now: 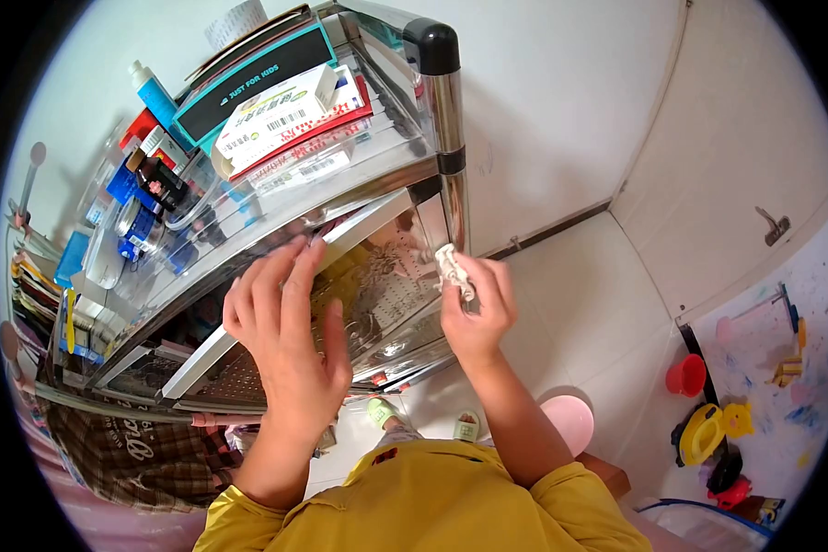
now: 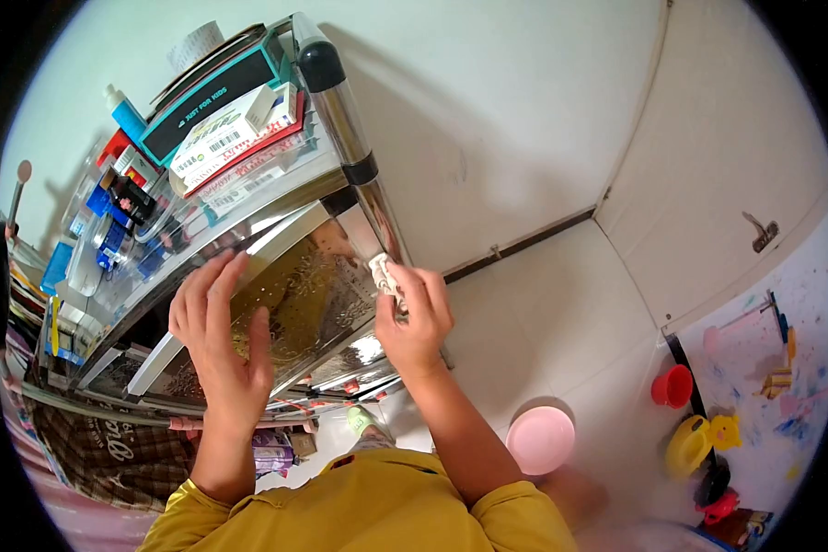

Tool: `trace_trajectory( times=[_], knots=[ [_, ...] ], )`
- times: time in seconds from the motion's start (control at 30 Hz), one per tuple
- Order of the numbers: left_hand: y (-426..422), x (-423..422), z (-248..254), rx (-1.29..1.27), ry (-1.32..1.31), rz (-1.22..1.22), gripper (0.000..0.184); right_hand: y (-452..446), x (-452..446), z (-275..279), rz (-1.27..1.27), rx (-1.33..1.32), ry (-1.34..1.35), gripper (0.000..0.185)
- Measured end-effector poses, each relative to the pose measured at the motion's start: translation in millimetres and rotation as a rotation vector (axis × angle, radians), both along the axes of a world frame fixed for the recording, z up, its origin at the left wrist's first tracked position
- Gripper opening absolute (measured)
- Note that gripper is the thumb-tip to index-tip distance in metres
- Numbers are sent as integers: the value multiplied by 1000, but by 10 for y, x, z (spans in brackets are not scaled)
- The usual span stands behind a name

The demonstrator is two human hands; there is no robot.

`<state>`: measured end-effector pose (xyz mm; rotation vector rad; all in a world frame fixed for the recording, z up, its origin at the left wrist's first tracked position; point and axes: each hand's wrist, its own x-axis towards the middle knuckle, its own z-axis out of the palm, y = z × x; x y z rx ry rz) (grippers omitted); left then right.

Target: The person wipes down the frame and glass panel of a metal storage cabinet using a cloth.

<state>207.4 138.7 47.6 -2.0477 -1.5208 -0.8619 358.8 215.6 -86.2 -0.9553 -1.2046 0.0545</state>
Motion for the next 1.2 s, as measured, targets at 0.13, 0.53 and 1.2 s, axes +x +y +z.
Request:
trace_trajectory(
  times=[0.13, 0.53, 1.2],
  knots=[
    [-39, 62, -71, 13, 50, 61, 70, 62, 17, 421, -1, 123, 51, 38],
    [0, 20, -134, 16, 36, 22, 73, 24, -33, -102, -17, 40, -58, 41],
    [1, -2, -147, 30, 53, 21, 76, 8, -23, -101, 9, -3, -19, 40]
  ],
)
